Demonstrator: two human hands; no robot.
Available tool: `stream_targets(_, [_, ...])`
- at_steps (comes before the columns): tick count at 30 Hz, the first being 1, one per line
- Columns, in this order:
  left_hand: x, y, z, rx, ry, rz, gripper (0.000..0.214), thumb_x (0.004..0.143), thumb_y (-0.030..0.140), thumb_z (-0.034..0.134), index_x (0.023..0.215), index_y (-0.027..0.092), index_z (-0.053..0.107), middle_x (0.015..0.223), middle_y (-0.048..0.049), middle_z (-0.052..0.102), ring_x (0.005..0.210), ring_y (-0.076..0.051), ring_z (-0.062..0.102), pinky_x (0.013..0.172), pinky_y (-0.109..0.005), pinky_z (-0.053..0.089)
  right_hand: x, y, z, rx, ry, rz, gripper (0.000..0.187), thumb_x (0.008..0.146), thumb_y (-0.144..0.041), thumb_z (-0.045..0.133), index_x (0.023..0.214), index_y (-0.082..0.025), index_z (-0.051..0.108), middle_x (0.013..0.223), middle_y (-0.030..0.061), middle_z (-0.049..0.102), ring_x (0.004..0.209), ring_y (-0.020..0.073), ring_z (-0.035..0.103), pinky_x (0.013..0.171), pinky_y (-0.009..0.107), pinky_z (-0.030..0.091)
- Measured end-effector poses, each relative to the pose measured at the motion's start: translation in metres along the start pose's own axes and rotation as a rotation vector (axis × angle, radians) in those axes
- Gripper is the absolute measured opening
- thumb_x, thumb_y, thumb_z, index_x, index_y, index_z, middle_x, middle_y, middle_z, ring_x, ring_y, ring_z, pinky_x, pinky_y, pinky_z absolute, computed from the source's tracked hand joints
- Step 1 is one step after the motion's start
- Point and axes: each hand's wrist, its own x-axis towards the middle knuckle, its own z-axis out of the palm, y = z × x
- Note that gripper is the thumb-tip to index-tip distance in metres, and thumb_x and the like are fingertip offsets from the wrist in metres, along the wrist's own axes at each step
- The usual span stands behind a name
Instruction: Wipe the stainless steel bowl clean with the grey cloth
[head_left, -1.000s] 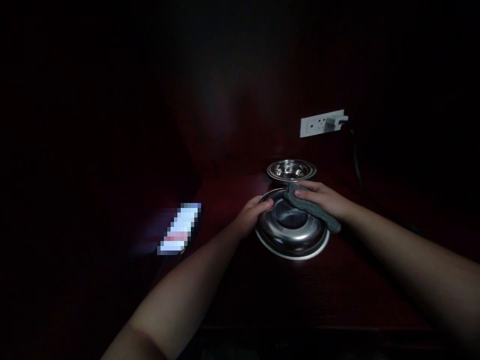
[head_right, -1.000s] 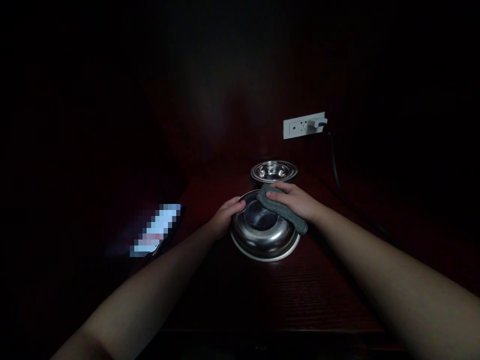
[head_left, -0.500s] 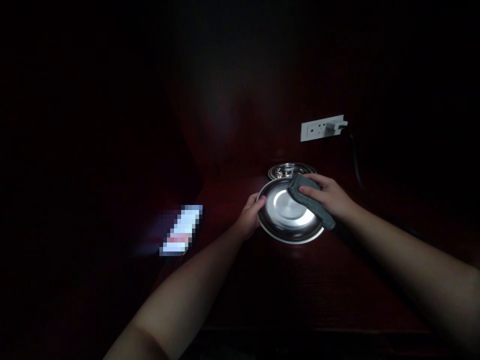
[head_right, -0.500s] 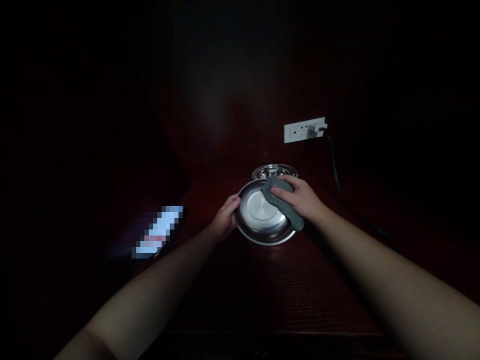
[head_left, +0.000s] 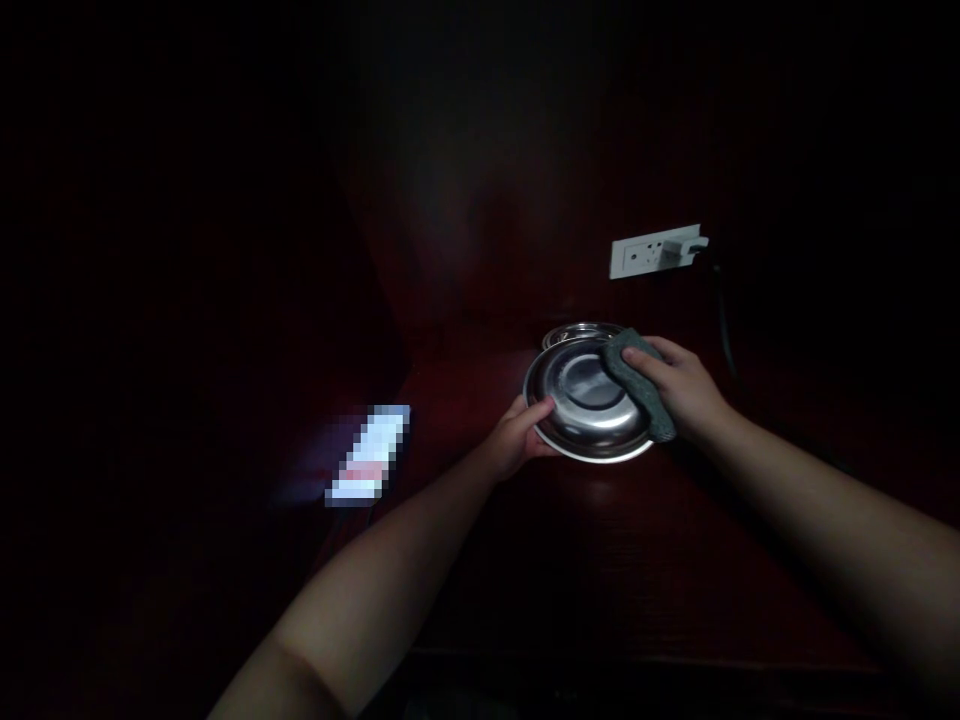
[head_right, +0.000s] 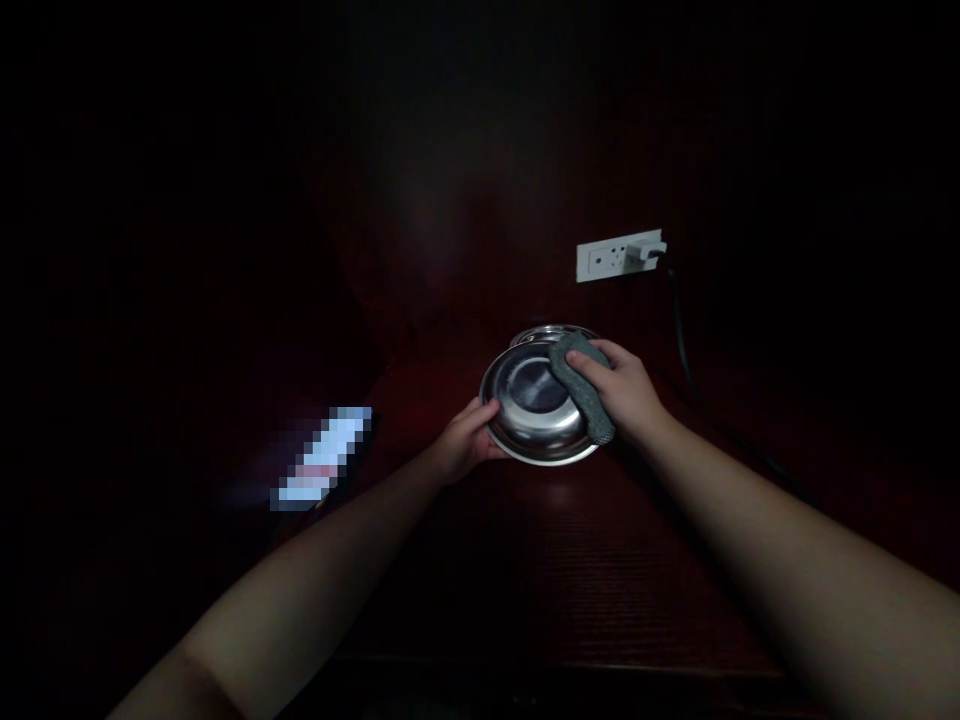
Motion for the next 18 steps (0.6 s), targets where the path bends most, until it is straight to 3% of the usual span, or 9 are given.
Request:
stream_targets(10, [-0.0003,0.0052,0.0036,0.034,0.093,0.062,0.053,0.075,0.040,0.063,0.121,0.021,0.046,0.099,-0.0093,0.064,0.073,-0.019,0.065,0.059,-0.033,0.054,0.0007,-0.0008,-0.0046,-0.065,-0.095,0.044,0.037,0.067,-0.050,0.068,0.092,-0.023,0.065,0.083,0.0013,0.067,0.075,0.0206,0.062,0.070,0.034,0.049])
stream_targets(18, [0.0033,0.0025,-0.0031,0.035,0.123,0.107,0.045,0.071,0.042,0.067,0.108,0.018,0.055,0.089,-0.0060,0.066,0.069,-0.017,0.063,0.059,-0.028,0.050,-0.0002,-0.0001,-0.0068,-0.058,-0.235,0.107,0.043,0.068,-0.048,0.070,0.104,-0.027,0.063,0.093,0.0023,0.068,0.084,0.0240,0.064,0.077,0.039,0.050])
